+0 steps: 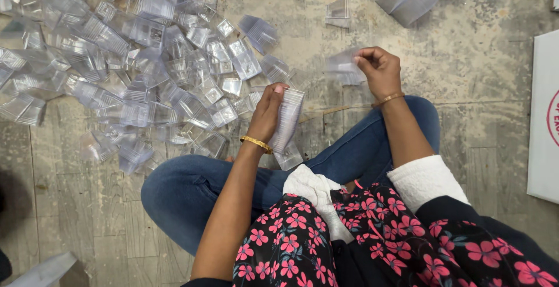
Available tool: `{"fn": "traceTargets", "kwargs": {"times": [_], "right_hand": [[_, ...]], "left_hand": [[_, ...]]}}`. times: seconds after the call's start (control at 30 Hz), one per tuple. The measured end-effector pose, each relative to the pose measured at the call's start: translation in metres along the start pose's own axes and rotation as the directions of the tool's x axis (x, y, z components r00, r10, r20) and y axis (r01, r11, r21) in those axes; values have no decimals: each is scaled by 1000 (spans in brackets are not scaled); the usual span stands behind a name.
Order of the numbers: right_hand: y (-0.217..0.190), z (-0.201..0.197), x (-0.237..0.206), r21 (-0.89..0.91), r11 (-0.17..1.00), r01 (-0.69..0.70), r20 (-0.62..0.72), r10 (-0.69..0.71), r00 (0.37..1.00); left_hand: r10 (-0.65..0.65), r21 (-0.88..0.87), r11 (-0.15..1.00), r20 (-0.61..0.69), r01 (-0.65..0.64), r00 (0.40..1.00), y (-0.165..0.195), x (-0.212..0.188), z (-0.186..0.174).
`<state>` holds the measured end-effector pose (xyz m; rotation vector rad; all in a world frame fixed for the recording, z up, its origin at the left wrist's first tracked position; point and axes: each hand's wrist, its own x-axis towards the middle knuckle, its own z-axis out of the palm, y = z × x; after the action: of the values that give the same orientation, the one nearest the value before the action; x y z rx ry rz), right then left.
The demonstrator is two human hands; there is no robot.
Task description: The person sits on the floor and stacks loose plastic cups into nested columns, picking cups one at a time from a pile on the floor and pressing each onto a stack held in the other hand. Finished stacks are set aside near cardboard boxes on the floor.
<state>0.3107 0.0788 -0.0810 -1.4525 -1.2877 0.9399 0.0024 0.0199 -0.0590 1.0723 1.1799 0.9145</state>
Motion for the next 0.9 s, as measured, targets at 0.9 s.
{"fn": "traceTargets", "kwargs": {"times": [0.9], "right_hand": [[-84, 54, -104, 312, 929, -198, 118, 169, 979]], "left_hand": [[77, -657, 746, 244, 106, 967, 37, -18, 5]]}}
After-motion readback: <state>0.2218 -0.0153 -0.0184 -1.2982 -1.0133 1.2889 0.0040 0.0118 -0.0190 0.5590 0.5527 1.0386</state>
